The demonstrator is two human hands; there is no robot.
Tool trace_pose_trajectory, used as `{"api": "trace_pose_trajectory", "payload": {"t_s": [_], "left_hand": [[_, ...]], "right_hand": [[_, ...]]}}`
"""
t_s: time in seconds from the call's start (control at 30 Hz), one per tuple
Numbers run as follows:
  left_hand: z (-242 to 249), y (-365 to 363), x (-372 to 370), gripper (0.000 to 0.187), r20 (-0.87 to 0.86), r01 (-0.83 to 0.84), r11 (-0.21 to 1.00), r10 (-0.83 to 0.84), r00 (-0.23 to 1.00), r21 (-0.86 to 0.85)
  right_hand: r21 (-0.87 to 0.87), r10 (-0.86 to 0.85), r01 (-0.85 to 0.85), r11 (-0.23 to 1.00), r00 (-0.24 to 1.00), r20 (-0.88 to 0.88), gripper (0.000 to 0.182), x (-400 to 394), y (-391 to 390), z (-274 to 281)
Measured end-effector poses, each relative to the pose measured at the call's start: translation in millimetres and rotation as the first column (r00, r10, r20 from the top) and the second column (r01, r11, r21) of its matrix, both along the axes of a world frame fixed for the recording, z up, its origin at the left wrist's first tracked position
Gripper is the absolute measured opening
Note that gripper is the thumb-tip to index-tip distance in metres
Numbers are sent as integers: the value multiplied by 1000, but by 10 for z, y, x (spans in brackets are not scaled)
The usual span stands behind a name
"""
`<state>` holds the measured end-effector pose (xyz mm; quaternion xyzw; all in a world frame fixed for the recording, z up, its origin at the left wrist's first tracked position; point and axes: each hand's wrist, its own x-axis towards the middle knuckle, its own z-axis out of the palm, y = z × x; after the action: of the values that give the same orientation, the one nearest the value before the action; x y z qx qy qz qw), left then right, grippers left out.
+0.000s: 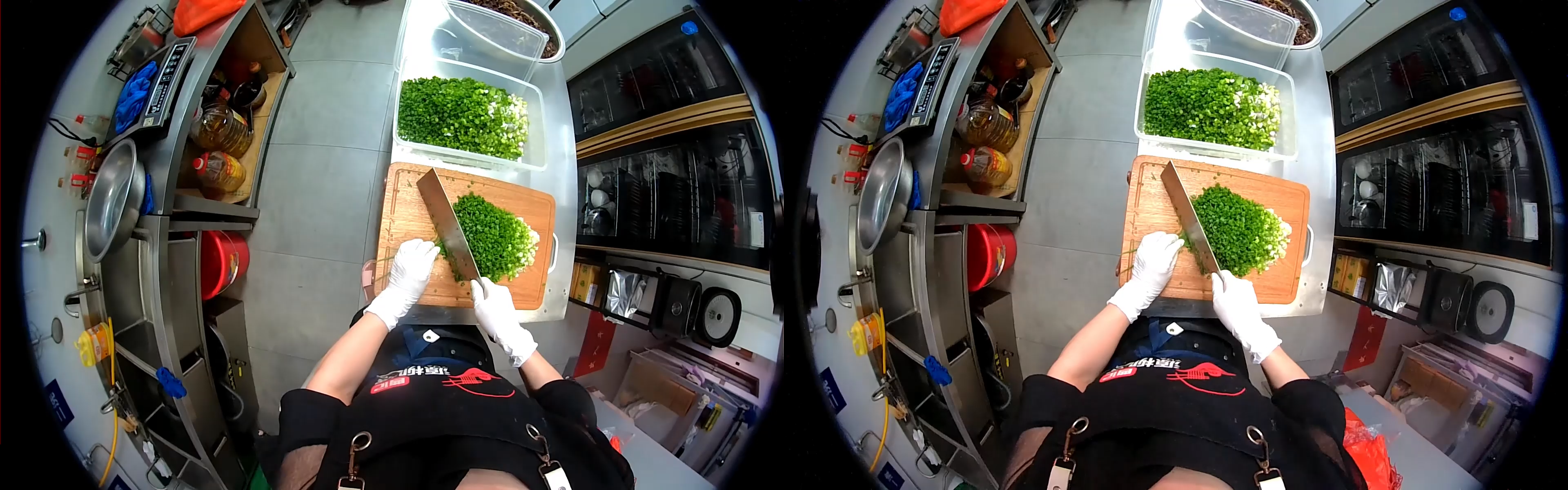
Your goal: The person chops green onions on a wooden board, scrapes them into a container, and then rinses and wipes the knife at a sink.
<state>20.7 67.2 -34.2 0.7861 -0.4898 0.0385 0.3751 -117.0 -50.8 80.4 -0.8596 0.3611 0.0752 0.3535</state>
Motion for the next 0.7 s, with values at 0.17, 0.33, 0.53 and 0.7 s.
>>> {"api": "trace_pose_trajectory", "payload": {"t_s": [0.17,0.33,0.53,0.7], "left_hand": [[18,-13,4,24,48,-14,1000,15,999,-25],[23,-8,14,25,24,15,999,-16,1000,35],[-14,-4,18,25,31,20,1000,-21,999,20],[-24,-13,23,25,14,29,999,-29,999,19]], "right_hand": [[-104,35,-35,994,999,2,27,167,103,-181],[57,-79,70,996,985,156,28,240,-16,-227],[20,-67,66,998,997,47,27,50,26,-43],[-34,-6,6,999,1000,0,28,75,71,-99]]}}
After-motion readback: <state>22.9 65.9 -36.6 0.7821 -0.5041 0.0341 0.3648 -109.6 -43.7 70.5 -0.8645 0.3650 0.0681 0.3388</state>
